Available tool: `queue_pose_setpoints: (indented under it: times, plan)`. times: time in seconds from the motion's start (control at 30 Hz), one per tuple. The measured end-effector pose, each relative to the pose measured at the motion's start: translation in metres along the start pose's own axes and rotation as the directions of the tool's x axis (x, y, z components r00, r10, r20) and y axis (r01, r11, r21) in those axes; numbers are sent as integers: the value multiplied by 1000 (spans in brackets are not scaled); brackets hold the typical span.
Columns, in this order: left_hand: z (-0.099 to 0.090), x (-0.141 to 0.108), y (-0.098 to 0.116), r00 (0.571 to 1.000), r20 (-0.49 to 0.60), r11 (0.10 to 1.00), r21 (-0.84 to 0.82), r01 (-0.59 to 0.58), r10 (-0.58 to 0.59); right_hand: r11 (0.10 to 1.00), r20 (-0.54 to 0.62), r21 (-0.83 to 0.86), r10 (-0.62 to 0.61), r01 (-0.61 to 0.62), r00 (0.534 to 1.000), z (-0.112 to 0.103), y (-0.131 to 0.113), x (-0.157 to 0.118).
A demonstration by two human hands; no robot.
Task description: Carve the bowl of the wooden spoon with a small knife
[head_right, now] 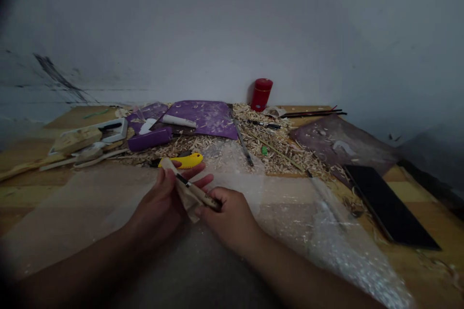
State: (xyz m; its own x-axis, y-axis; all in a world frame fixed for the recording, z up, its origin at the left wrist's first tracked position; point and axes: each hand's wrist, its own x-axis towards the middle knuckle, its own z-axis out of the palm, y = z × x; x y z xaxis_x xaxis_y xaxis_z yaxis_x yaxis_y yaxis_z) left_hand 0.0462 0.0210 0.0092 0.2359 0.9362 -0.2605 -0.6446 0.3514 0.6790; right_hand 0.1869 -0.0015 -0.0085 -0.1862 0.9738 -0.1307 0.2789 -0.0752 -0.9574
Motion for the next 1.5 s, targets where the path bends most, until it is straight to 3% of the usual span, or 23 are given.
queue_pose_setpoints:
  times: [0.1, 0.17, 0.3, 0.47, 0.57, 0.7, 0.83, 0.97, 1.1, 1.2, 1.33, 1.5]
  plan:
    - [-8, -1, -4, 993, 118, 997, 81, 4, -13, 999, 9, 43, 23, -24, 1000, -1, 0, 0]
    - [-16, 0, -7, 987, 158, 975, 222, -23, -13, 998, 16, 64, 21, -22, 1000, -2, 0, -1]
    - [-26, -2, -11, 993, 108, 918, 396, -5, -41, 997, 55, 72, -20, 16, 998, -2, -3, -5]
    - [-17, -2, -4, 1000, -3, 949, 315, -14, 15, 991, 46, -21, -128, 129, 991, -13, -8, -13]
    - [-15, 1, 1, 999, -30, 956, 293, -10, 19, 960, 69, -185, -201, 211, 977, -26, -7, -16]
    - [-22, 3, 6, 998, -56, 937, 350, -16, 38, 774, 137, -497, -376, 392, 916, -33, -5, -18]
    - [-23, 3, 10, 995, -69, 878, 477, -26, 66, 618, 274, -618, -410, 486, 870, -28, -6, -25]
    - [-15, 1, 12, 997, -49, 785, 619, -20, 64, 431, 320, -753, -419, 497, 849, -25, -5, -30]
    - [-11, 0, 13, 995, -55, 713, 700, -20, 82, 281, 331, -846, -389, 453, 860, -22, -5, -32]
    - [-13, 0, 13, 997, -38, 689, 725, -16, 63, 228, 335, -867, -390, 443, 857, -20, -7, -34]
    - [-13, 0, 14, 998, -10, 656, 754, -29, 56, 227, 331, -866, -407, 445, 852, -16, -11, -37]
    - [-11, 0, 16, 1000, -21, 642, 767, 10, 9, 190, 353, -851, -483, 490, 801, -16, -10, -37]
